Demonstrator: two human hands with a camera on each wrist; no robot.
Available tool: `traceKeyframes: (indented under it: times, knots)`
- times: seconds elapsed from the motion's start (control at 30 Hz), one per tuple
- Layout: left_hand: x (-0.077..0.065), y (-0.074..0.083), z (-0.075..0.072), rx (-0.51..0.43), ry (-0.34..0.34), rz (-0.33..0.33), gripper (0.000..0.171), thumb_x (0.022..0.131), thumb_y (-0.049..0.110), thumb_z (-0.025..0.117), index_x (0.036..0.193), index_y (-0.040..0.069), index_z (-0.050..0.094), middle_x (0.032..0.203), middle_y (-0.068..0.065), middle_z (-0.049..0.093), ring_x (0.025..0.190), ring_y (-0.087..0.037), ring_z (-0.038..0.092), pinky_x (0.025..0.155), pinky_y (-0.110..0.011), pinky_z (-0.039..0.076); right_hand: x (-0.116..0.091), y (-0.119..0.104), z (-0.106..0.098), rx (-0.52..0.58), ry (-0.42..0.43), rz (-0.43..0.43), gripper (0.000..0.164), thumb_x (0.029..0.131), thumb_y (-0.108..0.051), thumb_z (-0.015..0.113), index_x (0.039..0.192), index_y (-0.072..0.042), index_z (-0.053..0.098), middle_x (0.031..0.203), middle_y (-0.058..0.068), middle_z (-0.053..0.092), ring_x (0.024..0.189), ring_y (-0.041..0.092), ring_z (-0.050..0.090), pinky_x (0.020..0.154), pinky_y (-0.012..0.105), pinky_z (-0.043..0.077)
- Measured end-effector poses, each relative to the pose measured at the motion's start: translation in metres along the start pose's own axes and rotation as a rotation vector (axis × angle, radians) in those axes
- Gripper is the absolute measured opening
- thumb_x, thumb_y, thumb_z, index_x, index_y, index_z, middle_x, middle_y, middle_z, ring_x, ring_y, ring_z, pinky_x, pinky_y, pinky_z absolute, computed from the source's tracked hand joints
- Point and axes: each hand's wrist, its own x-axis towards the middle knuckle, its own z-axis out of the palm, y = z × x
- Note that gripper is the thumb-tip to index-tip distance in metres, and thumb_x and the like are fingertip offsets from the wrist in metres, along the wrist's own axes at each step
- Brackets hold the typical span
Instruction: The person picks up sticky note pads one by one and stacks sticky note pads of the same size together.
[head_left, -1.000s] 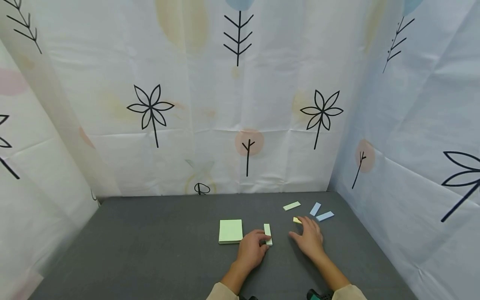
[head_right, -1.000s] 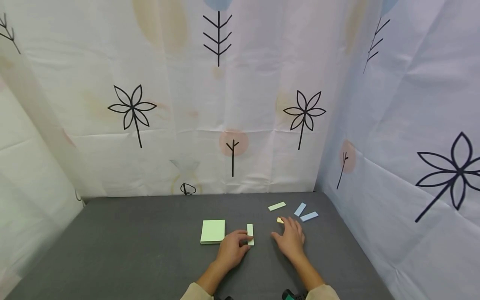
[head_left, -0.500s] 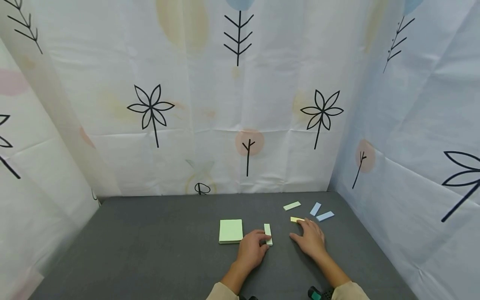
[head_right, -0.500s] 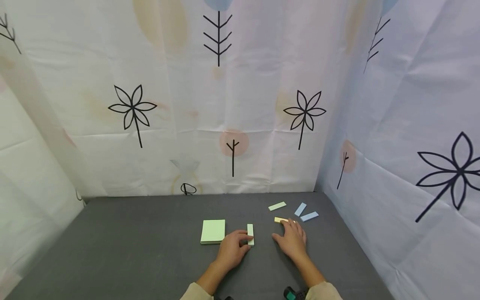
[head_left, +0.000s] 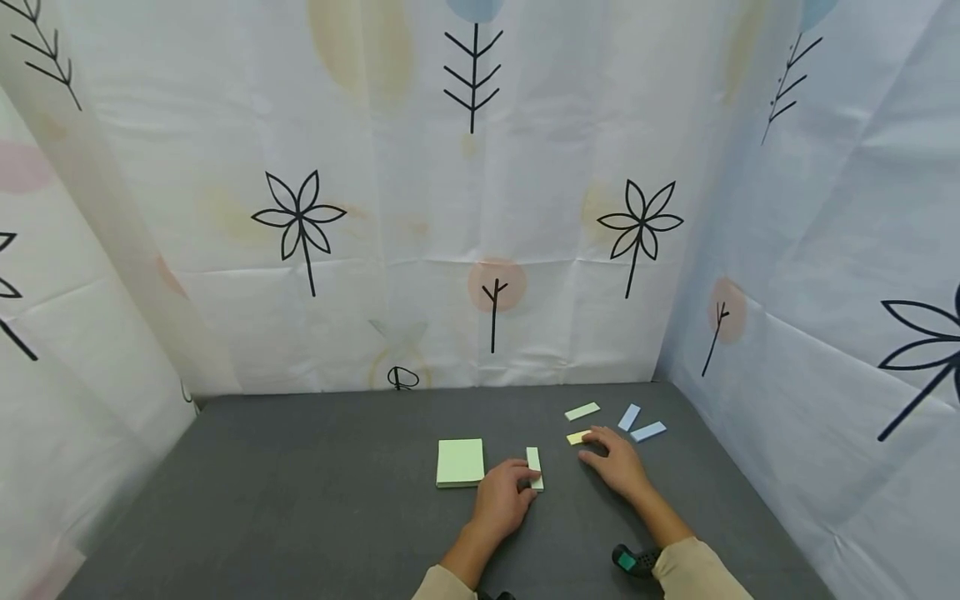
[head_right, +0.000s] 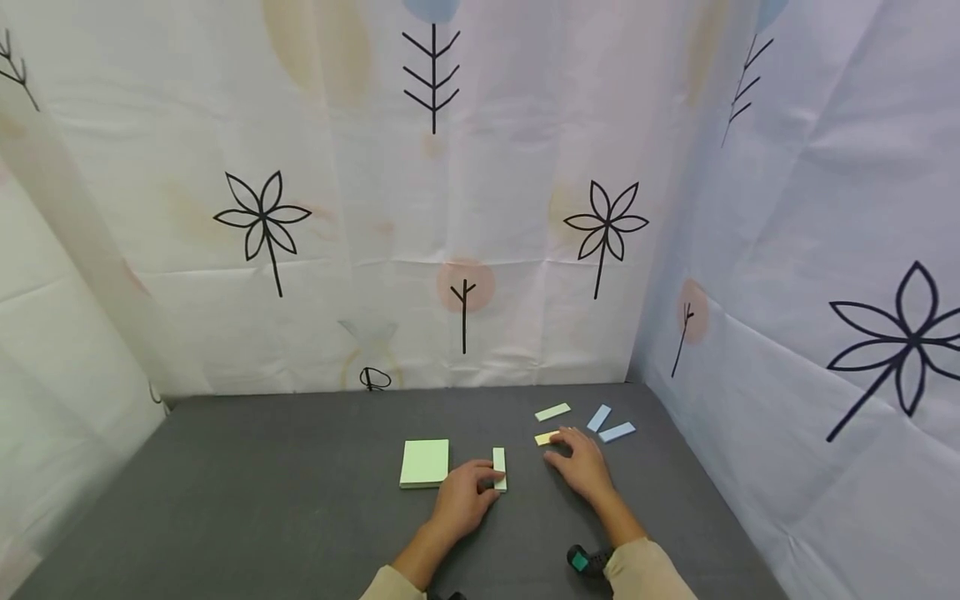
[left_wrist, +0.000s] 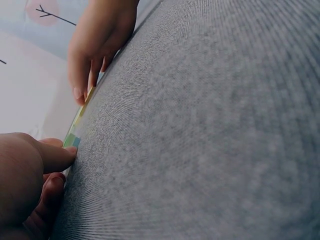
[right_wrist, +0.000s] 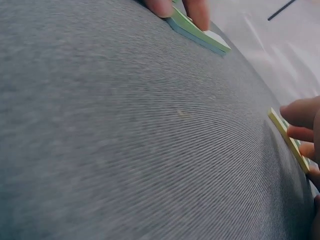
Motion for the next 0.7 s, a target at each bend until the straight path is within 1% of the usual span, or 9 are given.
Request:
traceKeyframes:
  times: [0.2, 0.37, 0.4, 0.5, 0.63, 0.7]
  knots:
    - [0.001, -0.001, 0.002, 0.01, 0.004, 0.0, 0.022, 0.077, 0.01, 0.081, 0.097, 0.018, 0.078, 0.109, 0.001, 0.068, 0.092, -0.016, 0.065, 0.078, -0.035, 0.051, 0.009, 0.001, 0.002, 0.072, -0.02, 0.043, 0.024, 0.086, -0.015, 0.074, 0.106, -0.003, 0.072, 0.126, 0.018, 0.062, 0.129, 0.041, 0.045, 0.105, 0.055, 0.032]
    - [0.001, -0.001, 0.004, 0.012, -0.001, -0.01, 0.022, 0.078, 0.01, 0.08, 0.098, 0.018, 0.078, 0.109, 0.001, 0.068, 0.094, -0.017, 0.065, 0.08, -0.036, 0.051, 0.014, -0.002, 0.006, 0.093, -0.009, 0.037, 0.019, 0.086, -0.013, 0.074, 0.102, -0.002, 0.073, 0.12, 0.018, 0.065, 0.127, 0.041, 0.047, 0.108, 0.056, 0.028]
    - [0.001, -0.002, 0.004, 0.011, -0.001, -0.013, 0.022, 0.078, 0.01, 0.08, 0.098, 0.018, 0.078, 0.109, 0.001, 0.068, 0.095, -0.017, 0.065, 0.08, -0.036, 0.051, 0.015, -0.002, 0.007, 0.093, -0.003, 0.03, 0.019, 0.085, -0.012, 0.074, 0.102, -0.002, 0.072, 0.119, 0.018, 0.066, 0.126, 0.041, 0.048, 0.108, 0.057, 0.027]
    - [0.001, -0.002, 0.004, 0.011, -0.001, -0.014, 0.022, 0.078, 0.009, 0.08, 0.098, 0.018, 0.078, 0.109, 0.001, 0.068, 0.093, -0.017, 0.065, 0.079, -0.036, 0.051, 0.016, -0.002, 0.011, 0.087, 0.015, 0.0, 0.022, 0.083, -0.01, 0.076, 0.102, -0.002, 0.072, 0.115, 0.019, 0.067, 0.124, 0.043, 0.049, 0.105, 0.057, 0.031]
    - [0.001, -0.002, 0.003, 0.02, 0.005, -0.003, 0.022, 0.077, 0.009, 0.08, 0.097, 0.017, 0.078, 0.109, 0.0, 0.068, 0.092, -0.017, 0.065, 0.078, -0.035, 0.051, 0.018, -0.002, 0.017, 0.052, 0.045, -0.086, 0.03, 0.076, -0.011, 0.081, 0.103, -0.001, 0.072, 0.11, 0.018, 0.068, 0.121, 0.045, 0.051, 0.097, 0.059, 0.038]
    - [0.001, -0.003, 0.003, 0.024, 0.007, -0.001, 0.022, 0.077, 0.009, 0.08, 0.097, 0.017, 0.078, 0.109, 0.0, 0.068, 0.092, -0.017, 0.065, 0.079, -0.035, 0.051, 0.019, -0.002, 0.019, 0.033, 0.066, -0.137, 0.033, 0.074, -0.012, 0.083, 0.103, -0.001, 0.071, 0.108, 0.017, 0.068, 0.118, 0.046, 0.052, 0.095, 0.06, 0.038]
